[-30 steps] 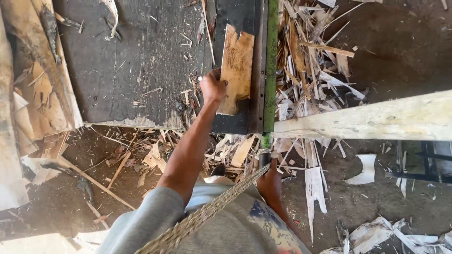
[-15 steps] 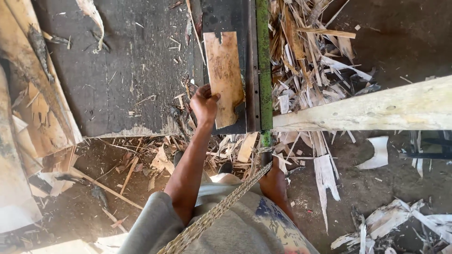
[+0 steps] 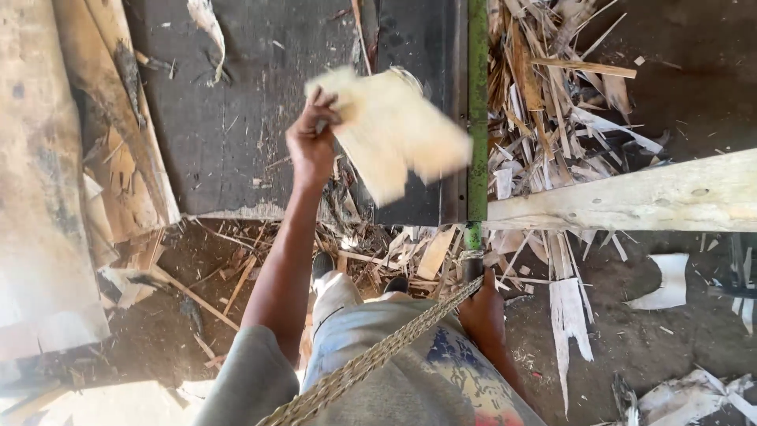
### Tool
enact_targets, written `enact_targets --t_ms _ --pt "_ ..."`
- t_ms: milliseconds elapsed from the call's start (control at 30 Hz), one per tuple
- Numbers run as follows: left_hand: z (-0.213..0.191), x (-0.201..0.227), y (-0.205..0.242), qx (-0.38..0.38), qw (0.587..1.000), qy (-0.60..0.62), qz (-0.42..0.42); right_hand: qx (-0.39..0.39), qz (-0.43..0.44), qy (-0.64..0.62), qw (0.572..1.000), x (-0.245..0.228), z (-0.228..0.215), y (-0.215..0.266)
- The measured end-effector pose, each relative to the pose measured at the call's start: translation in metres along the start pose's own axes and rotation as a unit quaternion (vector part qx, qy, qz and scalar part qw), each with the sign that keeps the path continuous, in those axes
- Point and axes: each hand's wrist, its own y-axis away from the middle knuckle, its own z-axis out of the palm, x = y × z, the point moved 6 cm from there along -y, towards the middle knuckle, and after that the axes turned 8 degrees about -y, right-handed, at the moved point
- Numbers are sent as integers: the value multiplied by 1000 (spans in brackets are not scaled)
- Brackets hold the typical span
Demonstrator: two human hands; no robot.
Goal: Using a large manual blade/lever to trim and strip thin wood veneer sheets into uniform strips.
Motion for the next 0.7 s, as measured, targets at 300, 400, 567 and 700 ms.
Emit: enact_targets --t_ms 300,400,567,700 --pt "-76 -64 121 69 713 -696 -53 -17 141 29 989 -5 -10 7" --pt "-39 -37 147 -10 631 -762 -149 -11 113 50 992 -17 -18 14" --pt "-22 -47 156 -50 585 -780 -216 -2 52 49 997 -19 -20 13" --pt "-8 -30 146 14 628 -748 -213 -5 67 46 997 -32 -24 18"
